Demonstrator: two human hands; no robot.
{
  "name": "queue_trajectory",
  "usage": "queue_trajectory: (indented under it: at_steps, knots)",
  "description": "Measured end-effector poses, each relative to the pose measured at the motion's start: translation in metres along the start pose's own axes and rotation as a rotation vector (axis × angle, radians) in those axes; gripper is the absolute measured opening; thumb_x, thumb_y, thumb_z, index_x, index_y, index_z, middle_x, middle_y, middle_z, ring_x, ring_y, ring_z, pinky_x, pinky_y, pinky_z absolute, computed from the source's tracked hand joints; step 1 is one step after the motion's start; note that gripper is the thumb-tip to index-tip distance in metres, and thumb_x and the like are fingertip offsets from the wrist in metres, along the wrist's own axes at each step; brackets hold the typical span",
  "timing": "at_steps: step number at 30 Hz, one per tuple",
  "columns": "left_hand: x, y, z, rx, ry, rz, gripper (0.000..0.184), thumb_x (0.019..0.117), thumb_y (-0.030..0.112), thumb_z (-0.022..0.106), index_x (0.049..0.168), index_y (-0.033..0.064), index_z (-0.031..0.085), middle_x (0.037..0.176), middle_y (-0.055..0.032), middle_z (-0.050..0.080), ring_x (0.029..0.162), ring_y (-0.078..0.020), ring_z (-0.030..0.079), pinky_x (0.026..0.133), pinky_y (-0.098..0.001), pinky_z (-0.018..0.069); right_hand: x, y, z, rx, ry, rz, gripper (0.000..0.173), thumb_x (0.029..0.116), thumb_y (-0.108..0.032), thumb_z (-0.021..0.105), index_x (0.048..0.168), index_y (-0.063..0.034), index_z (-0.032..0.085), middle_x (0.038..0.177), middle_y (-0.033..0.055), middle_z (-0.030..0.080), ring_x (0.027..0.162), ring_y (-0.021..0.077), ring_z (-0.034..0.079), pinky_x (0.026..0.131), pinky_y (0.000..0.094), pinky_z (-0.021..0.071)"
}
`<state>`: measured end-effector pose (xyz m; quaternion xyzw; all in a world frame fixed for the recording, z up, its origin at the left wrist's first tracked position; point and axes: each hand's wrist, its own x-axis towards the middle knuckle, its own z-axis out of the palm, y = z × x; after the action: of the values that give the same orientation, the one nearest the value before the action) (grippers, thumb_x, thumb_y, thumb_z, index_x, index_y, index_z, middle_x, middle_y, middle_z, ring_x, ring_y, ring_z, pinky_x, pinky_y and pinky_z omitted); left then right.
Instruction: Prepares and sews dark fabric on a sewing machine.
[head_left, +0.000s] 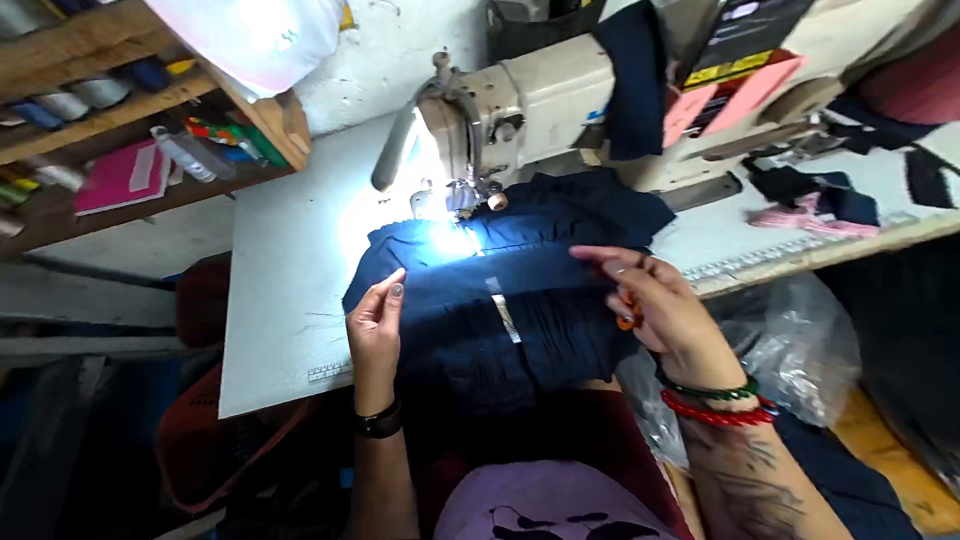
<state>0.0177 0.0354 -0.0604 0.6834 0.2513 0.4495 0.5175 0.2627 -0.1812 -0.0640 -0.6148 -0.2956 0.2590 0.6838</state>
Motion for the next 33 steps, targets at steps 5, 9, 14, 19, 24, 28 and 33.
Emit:
queue_trajectory:
  at_steps: [5, 9, 14, 19, 24, 28, 33]
  knots:
    - [0.001, 0.004, 0.007, -0.062, 0.063, -0.095, 0.052, 0.0885, -0.005, 0.071, 0.139, 0.0001, 0.057, 0.099, -0.0054, 0.072, 0.083, -0.0096, 0.068, 0.079, -0.0282, 0.0595, 0.005, -0.002, 0.003, 0.03, 0.168, 0.047, 0.038, 0.0915, -0.005, 0.069, 0.129, -0.0101, 0.068, 0.083, -0.0064, 0.067, 0.049, -0.0028, 0.044, 0.039, 0.0109, 0.0327]
    - [0.001, 0.007, 0.009, -0.063, 0.095, -0.153, 0.024, 0.092, -0.001, 0.07, 0.116, -0.0016, 0.07, 0.096, -0.0057, 0.074, 0.083, -0.0098, 0.07, 0.078, -0.0276, 0.0604, 0.003, -0.007, 0.002, 0.115, 0.148, 0.181, 0.013, 0.0953, -0.004, 0.064, 0.107, -0.0082, 0.068, 0.08, -0.005, 0.069, 0.045, -0.0031, 0.045, 0.038, 0.0104, 0.0357]
    - [0.001, 0.008, 0.012, -0.073, 0.211, -0.176, 0.01, 0.1011, 0.012, 0.061, 0.096, 0.007, 0.068, 0.082, 0.0037, 0.068, 0.076, -0.0052, 0.066, 0.072, -0.0274, 0.0584, 0.002, -0.01, 0.011, 0.155, 0.154, 0.17, 0.012, 0.0981, -0.006, 0.061, 0.091, -0.0148, 0.061, 0.071, -0.0076, 0.06, 0.046, -0.0018, 0.044, 0.042, 0.0123, 0.0379]
    - [0.004, 0.0, 0.01, 0.053, 0.224, -0.048, 0.011, 0.1013, 0.011, 0.061, 0.09, 0.0115, 0.063, 0.076, 0.0087, 0.064, 0.07, -0.002, 0.063, 0.068, -0.0235, 0.0578, 0.005, -0.01, 0.01, 0.117, 0.105, 0.14, 0.009, 0.0925, -0.003, 0.071, 0.099, -0.0088, 0.073, 0.074, -0.0035, 0.064, 0.047, -0.0009, 0.043, 0.041, 0.0128, 0.0353]
    - [0.005, 0.006, 0.003, 0.043, 0.158, -0.103, 0.003, 0.0969, 0.006, 0.066, 0.098, 0.0054, 0.069, 0.084, 0.0039, 0.07, 0.077, -0.0051, 0.068, 0.074, -0.0253, 0.0596, 0.007, -0.009, 0.009, 0.124, 0.143, 0.14, 0.007, 0.0972, -0.009, 0.067, 0.092, -0.0134, 0.069, 0.07, -0.0052, 0.059, 0.047, -0.0003, 0.042, 0.043, 0.0133, 0.0344]
    - [0.005, 0.008, -0.001, 0.056, 0.107, -0.105, 0.004, 0.0959, 0.004, 0.067, 0.097, 0.0056, 0.07, 0.083, 0.0042, 0.07, 0.077, -0.0037, 0.066, 0.074, -0.0217, 0.0568, 0.007, -0.009, 0.01, 0.147, 0.116, 0.119, 0.008, 0.0942, -0.006, 0.07, 0.101, -0.0101, 0.073, 0.076, -0.0033, 0.065, 0.047, -0.0007, 0.042, 0.04, 0.0128, 0.034]
    - [0.002, 0.005, -0.006, 0.469, 0.054, 0.03, 0.011, 0.0924, 0.014, 0.072, 0.099, 0.0056, 0.072, 0.092, -0.0001, 0.071, 0.088, -0.0044, 0.067, 0.081, -0.0224, 0.0557, 0.006, -0.007, 0.017, -0.105, 0.158, -0.046, 0.005, 0.0927, -0.016, 0.074, 0.096, -0.0134, 0.072, 0.076, -0.0072, 0.063, 0.058, -0.0015, 0.052, 0.051, 0.0147, 0.0423]
